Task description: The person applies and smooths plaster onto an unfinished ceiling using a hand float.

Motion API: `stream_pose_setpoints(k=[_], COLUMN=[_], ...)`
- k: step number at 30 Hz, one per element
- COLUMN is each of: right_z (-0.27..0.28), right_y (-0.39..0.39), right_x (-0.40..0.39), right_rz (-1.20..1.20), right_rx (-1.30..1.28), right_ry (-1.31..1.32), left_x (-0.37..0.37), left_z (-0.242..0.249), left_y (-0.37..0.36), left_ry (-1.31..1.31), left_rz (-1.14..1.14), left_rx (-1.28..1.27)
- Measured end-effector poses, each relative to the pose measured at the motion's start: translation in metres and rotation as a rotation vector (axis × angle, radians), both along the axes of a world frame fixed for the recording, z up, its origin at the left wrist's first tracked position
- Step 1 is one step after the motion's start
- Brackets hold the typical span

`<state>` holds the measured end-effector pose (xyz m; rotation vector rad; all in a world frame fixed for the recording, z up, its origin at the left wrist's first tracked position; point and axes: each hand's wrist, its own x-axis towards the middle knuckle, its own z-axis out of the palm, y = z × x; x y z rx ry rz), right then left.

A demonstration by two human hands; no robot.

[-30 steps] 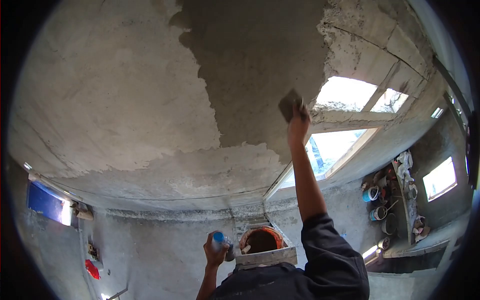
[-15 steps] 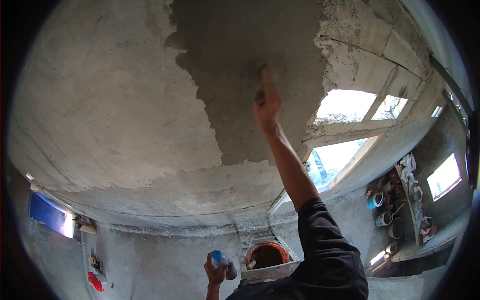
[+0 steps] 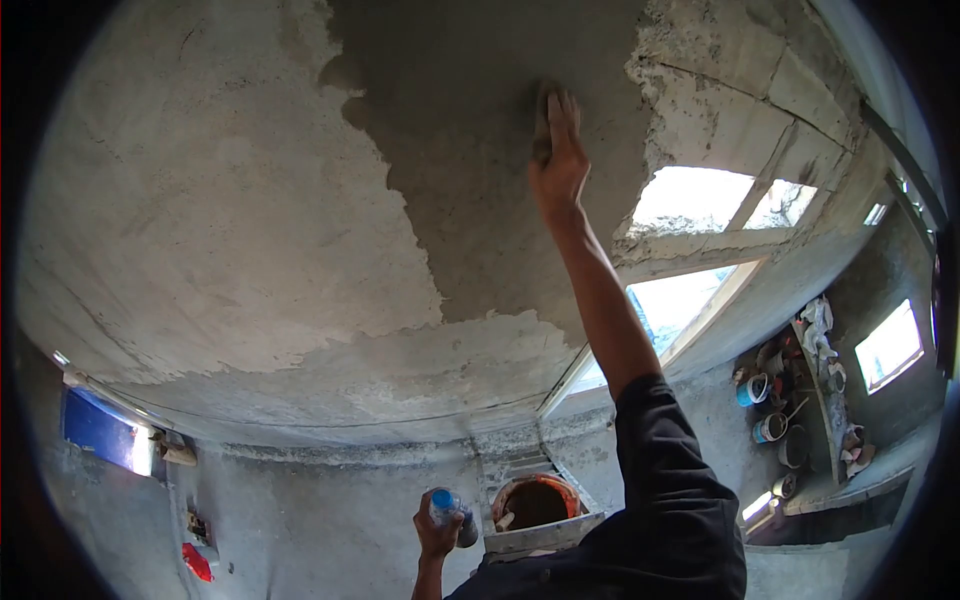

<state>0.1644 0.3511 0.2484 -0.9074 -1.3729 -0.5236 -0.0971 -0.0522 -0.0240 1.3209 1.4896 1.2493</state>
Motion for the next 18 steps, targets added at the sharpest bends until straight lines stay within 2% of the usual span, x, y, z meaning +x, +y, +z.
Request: stream_pose_setpoints(k=[3, 4, 6, 9, 13, 14, 16, 18], right_z=[-0.009, -0.027, -0.075, -0.107, -0.022, -0.005, -0.008, -0.021], right_y=[0.014, 0.016, 0.011, 0.006, 0.013, 0.017, 0.022, 0.027], right_x=[-0.009, -0.016, -0.030, -0.026, -0.015, -0.015, -0.024, -0.038], right_rz=[-0.042, -0.032, 0.115, 0.196, 0.080, 0.131, 0.186, 0.115], right_rx=[-0.035, -0.043, -0.160, -0.205, 0.195, 0.128, 0.035, 0.129], right_ry=[-0.078, -0.074, -0.306, -0.317, -0.067, -0.034, 0.003, -0.170], left_x=[0.000, -0.001, 0.000, -0.001, -0.004, -0.003, -0.002, -0.002], left_z=[-0.009, -0.012, -0.016, -0.020, -0.013, -0.011, -0.010, -0.009], left_y=[0.004, 0.001, 0.001, -0.003, -0.013, -0.010, -0.013, -0.013], left_ry=[0.045, 0.063, 0.067, 0.052, 0.005, 0.003, -0.008, -0.022], left_rz=[-0.012, -0.022, -0.026, -0.029, -0.028, -0.027, -0.021, -0.027], left_rx=[0.004, -0.016, -0.042, -0.053, -0.141, -0.133, -0.138, -0.119])
